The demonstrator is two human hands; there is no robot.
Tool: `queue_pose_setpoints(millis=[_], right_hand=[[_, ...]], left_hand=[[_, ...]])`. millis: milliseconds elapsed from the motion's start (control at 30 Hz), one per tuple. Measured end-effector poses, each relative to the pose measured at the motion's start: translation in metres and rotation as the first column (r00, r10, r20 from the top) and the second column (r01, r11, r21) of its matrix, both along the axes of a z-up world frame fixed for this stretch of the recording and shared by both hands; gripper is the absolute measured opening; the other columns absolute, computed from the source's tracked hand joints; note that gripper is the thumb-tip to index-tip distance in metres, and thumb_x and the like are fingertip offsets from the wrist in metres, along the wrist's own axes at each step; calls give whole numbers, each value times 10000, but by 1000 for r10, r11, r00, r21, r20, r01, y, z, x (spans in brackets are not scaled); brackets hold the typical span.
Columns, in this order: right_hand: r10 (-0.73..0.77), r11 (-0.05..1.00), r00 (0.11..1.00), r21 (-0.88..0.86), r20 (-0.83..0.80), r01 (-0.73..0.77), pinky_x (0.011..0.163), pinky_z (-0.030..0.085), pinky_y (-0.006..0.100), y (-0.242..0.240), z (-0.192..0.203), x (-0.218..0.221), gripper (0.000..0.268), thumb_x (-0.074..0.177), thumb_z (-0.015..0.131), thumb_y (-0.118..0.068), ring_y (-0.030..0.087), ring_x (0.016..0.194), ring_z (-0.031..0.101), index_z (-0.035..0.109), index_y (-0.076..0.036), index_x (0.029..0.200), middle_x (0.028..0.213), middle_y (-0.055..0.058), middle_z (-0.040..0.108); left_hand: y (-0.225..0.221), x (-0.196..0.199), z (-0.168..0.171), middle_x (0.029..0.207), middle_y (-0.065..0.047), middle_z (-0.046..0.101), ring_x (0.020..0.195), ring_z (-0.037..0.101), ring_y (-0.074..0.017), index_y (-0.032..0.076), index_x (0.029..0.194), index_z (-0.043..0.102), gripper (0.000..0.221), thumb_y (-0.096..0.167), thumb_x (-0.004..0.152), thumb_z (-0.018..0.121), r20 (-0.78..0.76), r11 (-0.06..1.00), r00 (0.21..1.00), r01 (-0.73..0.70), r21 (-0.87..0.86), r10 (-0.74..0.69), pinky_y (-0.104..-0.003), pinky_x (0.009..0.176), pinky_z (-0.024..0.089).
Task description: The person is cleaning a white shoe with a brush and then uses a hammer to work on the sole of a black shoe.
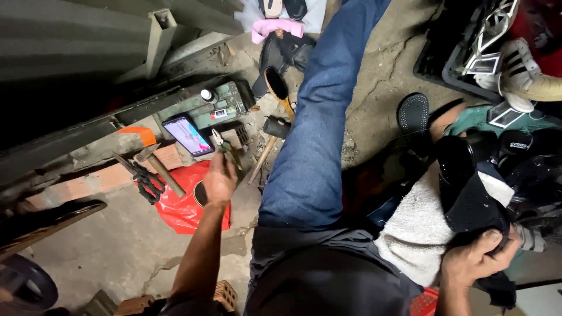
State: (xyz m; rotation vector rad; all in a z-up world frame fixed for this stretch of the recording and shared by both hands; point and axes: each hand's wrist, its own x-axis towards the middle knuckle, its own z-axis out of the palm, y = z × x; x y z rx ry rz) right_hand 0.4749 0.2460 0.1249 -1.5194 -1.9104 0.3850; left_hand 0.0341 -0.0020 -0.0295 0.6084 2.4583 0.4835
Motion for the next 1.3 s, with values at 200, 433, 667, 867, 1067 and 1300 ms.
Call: queue_pose_setpoints(millis=[200,433,667,867,1067,1300], right_hand=[[8,1000,1000,7,8,-8,951,388,503,2,4,-6,438,1251,440,-245,400,1060,486,522,185,1226,1124,305,518],[35,999,999,16,28,-36,1039,414,529,5,13,-18,519,1257,412,-281,463,1181,521,511,227,1297,1243,374,542],[30,999,999,-13,33,-29,1026,414,495,7,17,-22,480,1248,398,-273,415,1150,515,515,190,1300,1215,325,544],[102,995,992,-27,71,-101,1073,401,522,10,30,-37,458,1256,357,-227,446,1226,500,499,193,1373,1285,339,520],[47,999,997,-18,69,-46,970,472,550,0,19,-17,414,1260,392,-213,489,1191,572,513,168,1367,1282,365,570],[-54,997,996,-53,71,58,886,369,434,-10,12,2,427,1237,413,-318,289,1002,447,493,100,1207,1065,184,469]], left_hand=[[21,31,-26,1079,-193,719,766,735,-387,122,1222,556,256,290,1064,445,237,974,967,140,-177,-95,-518,685,627],[30,54,-100,1293,-221,609,934,685,-495,161,1382,420,449,434,1027,461,292,917,940,262,-299,-174,-618,791,521],[33,63,-157,1253,-240,684,1038,697,-391,141,1669,193,748,525,1036,300,354,802,911,369,-469,-211,-492,875,511],[35,67,-167,1661,-179,324,1300,556,-409,223,1679,75,762,533,1017,289,389,802,907,350,-485,-161,-490,1062,414],[34,74,-203,1300,-214,668,1212,647,-358,66,1306,602,569,532,1066,381,369,738,906,391,-550,-206,-456,1023,486],[49,68,-200,1232,-134,716,1150,679,-296,92,1236,663,475,470,1039,454,303,740,931,348,-575,-202,-418,971,516]])
